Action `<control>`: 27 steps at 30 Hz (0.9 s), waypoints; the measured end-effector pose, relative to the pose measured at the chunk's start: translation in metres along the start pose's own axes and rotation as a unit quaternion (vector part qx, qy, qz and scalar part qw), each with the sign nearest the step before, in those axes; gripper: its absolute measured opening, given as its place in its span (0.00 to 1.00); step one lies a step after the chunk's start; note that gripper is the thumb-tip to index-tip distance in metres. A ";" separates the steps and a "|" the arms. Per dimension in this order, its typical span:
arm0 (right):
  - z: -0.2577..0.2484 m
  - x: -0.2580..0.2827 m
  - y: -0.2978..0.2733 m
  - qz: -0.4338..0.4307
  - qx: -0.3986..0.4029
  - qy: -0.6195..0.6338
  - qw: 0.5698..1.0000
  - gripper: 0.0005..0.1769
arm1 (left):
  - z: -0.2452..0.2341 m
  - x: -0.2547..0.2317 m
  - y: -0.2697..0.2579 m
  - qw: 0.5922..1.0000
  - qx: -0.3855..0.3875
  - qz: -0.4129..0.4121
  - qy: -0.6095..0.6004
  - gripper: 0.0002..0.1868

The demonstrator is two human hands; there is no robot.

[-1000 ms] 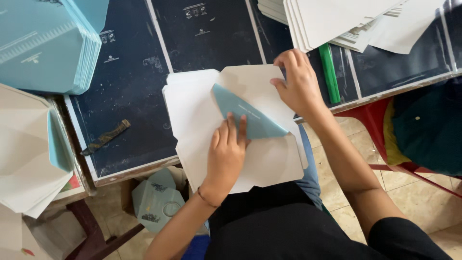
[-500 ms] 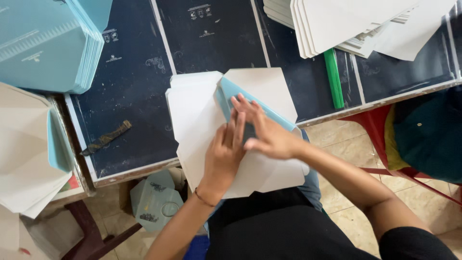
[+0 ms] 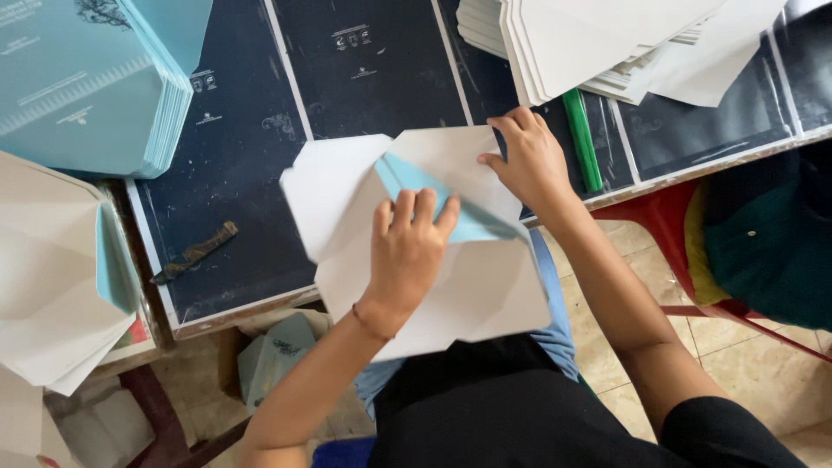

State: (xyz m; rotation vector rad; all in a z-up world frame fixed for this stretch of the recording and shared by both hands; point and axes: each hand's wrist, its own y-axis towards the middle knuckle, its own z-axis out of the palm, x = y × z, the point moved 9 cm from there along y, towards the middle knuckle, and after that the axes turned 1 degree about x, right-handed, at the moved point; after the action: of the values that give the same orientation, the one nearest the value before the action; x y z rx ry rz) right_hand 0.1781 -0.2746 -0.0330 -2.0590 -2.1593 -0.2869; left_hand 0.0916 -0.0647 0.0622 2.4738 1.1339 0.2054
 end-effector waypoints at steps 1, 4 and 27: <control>-0.003 0.004 0.000 0.000 0.000 0.000 1.000 0.35 | 0.003 -0.003 -0.008 1.000 0.000 0.000 0.000 0.14; -0.018 0.017 0.001 -0.001 -0.007 -0.032 0.999 0.34 | 0.005 -0.011 -0.027 1.000 0.012 -0.005 0.016 0.12; -0.044 0.063 -0.019 -0.090 0.021 0.367 0.926 0.24 | -0.009 -0.004 -0.031 0.998 -0.004 0.003 0.064 0.27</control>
State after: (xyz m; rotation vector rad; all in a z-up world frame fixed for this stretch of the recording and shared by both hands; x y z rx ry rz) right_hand 0.1551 -0.2249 0.0234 -1.3898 -1.8311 -0.8627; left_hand 0.0648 -0.0470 0.0573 2.4876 1.1757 0.3743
